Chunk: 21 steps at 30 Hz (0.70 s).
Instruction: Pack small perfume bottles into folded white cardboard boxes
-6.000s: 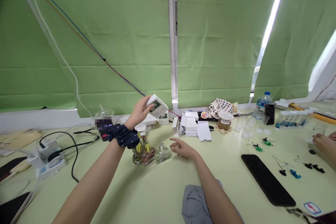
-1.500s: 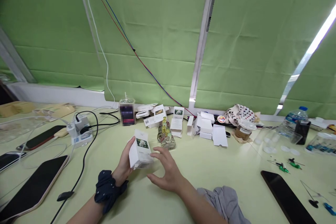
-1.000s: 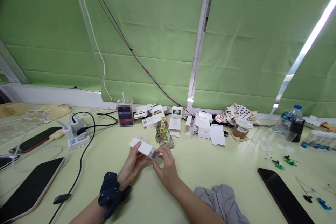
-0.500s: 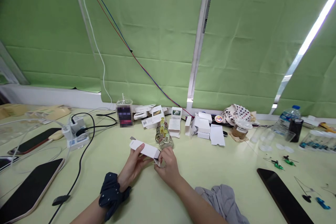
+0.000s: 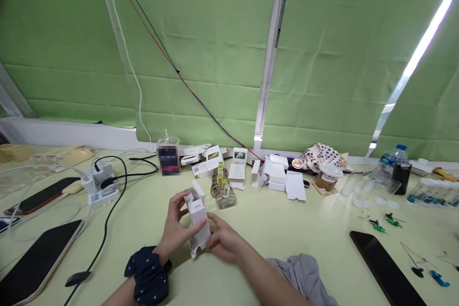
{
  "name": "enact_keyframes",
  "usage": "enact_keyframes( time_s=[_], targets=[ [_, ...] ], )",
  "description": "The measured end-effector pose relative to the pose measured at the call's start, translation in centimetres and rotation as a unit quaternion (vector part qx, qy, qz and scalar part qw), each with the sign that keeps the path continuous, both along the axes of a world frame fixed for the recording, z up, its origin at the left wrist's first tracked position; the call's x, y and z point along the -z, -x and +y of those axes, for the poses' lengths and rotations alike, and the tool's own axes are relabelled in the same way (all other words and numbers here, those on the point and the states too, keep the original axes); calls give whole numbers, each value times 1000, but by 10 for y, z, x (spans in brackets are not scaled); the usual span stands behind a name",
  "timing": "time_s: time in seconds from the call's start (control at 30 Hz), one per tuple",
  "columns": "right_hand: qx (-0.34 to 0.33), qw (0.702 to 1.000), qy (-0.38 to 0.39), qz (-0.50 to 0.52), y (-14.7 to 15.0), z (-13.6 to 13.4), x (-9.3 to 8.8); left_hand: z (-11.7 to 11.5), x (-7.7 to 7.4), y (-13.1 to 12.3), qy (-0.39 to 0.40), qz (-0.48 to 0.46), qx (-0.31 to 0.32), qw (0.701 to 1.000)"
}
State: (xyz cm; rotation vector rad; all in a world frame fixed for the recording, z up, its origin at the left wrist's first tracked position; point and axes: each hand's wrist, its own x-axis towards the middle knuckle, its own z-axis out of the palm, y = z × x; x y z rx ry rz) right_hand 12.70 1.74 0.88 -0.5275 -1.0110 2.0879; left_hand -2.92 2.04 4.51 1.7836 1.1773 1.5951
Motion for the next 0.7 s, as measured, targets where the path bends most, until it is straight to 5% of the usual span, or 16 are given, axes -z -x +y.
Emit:
enact_keyframes(
  time_s=[0.23,0.43,0.6,0.7],
  targets=[
    [-36,992,87,86,1,3,-5,4,-4,9,-31,-122,-24,992],
    [83,988,131,15,0,10,3,19,-8,22,1,-298,-83,951],
    [137,984,101,-54,-7,11,2,29,-32,37,-23,-427,-110,897],
    [173,973,56,-139,-7,7,-1,33,-37,47,33,-464,-147,873]
  ],
)
